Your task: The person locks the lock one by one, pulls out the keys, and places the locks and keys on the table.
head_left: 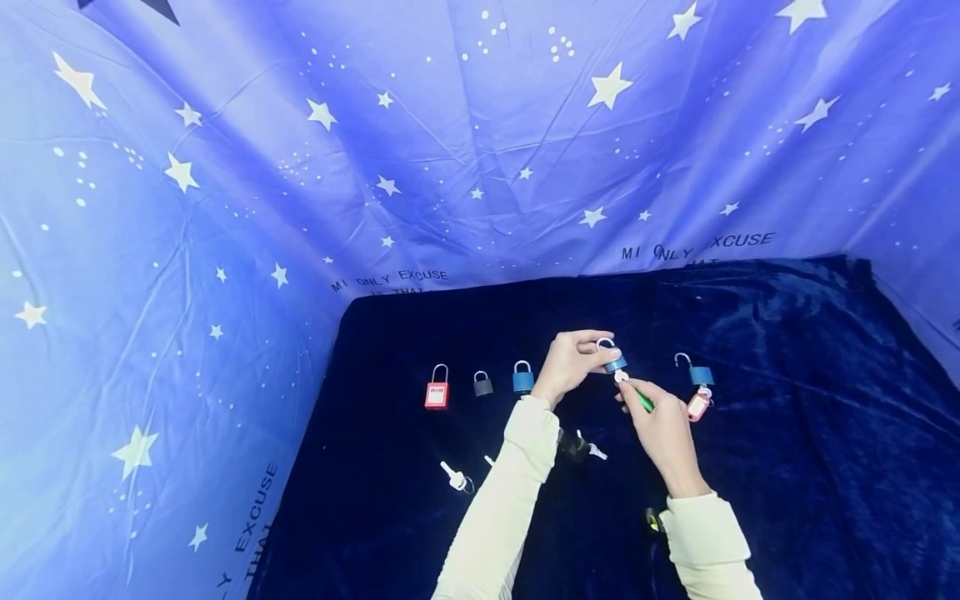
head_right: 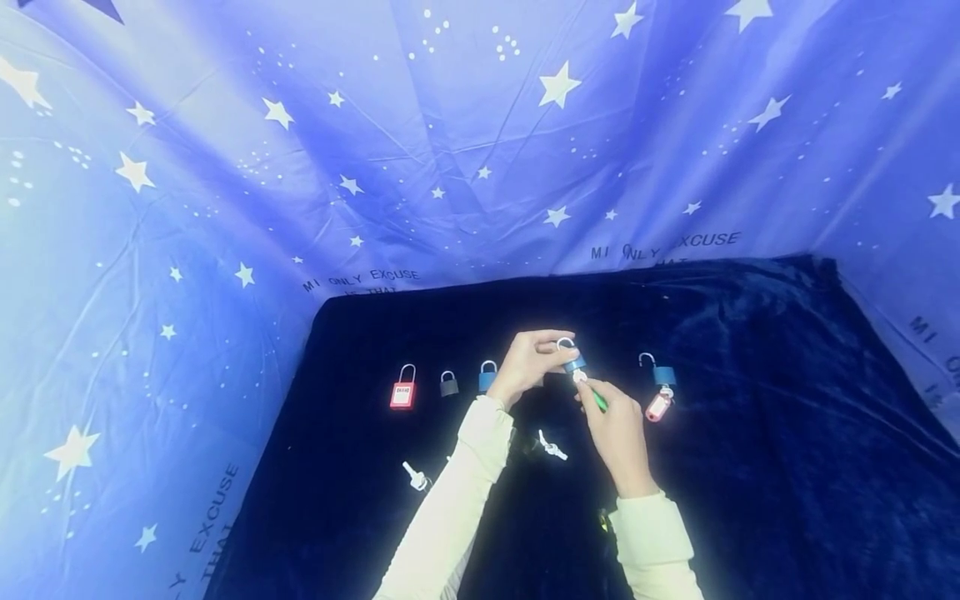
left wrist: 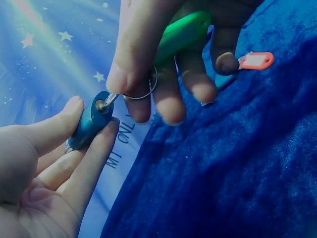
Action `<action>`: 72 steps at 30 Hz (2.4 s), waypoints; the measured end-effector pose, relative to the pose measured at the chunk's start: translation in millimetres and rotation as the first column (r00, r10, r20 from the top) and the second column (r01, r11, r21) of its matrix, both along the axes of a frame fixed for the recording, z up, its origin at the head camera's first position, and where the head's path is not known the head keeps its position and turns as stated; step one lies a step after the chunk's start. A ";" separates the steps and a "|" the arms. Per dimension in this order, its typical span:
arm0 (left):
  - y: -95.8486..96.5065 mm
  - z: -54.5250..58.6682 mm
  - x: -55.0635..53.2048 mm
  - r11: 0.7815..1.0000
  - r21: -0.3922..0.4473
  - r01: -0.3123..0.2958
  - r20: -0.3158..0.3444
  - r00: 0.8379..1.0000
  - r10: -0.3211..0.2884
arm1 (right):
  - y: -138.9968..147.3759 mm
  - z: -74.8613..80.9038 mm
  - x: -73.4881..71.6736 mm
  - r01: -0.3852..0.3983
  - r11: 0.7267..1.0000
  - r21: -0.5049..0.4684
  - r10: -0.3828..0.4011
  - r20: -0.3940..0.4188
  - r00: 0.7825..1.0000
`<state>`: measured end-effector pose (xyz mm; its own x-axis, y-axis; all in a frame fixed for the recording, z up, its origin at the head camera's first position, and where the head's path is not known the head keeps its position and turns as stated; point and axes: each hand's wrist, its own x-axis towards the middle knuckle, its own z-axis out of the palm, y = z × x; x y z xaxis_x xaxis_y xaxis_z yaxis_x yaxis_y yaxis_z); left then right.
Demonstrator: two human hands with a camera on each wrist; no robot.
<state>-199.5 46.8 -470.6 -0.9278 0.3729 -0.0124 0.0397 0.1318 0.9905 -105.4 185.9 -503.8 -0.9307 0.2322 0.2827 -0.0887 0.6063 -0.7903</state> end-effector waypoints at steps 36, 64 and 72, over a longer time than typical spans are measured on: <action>37.3 -16.6 13.0 0.985 0.102 -0.141 0.059 0.989 0.136 | 15.2 10.8 17.5 0.123 0.987 0.100 -0.124 -0.001 0.992; 29.3 -24.1 3.1 0.971 -0.041 -0.235 0.028 0.971 0.236 | 18.1 -0.7 31.5 -0.195 0.965 0.175 0.106 0.421 0.901; 31.9 -33.9 3.7 0.964 -0.149 -0.218 -0.007 0.976 0.219 | 17.5 -4.1 29.5 -0.216 0.944 0.251 0.082 0.456 0.886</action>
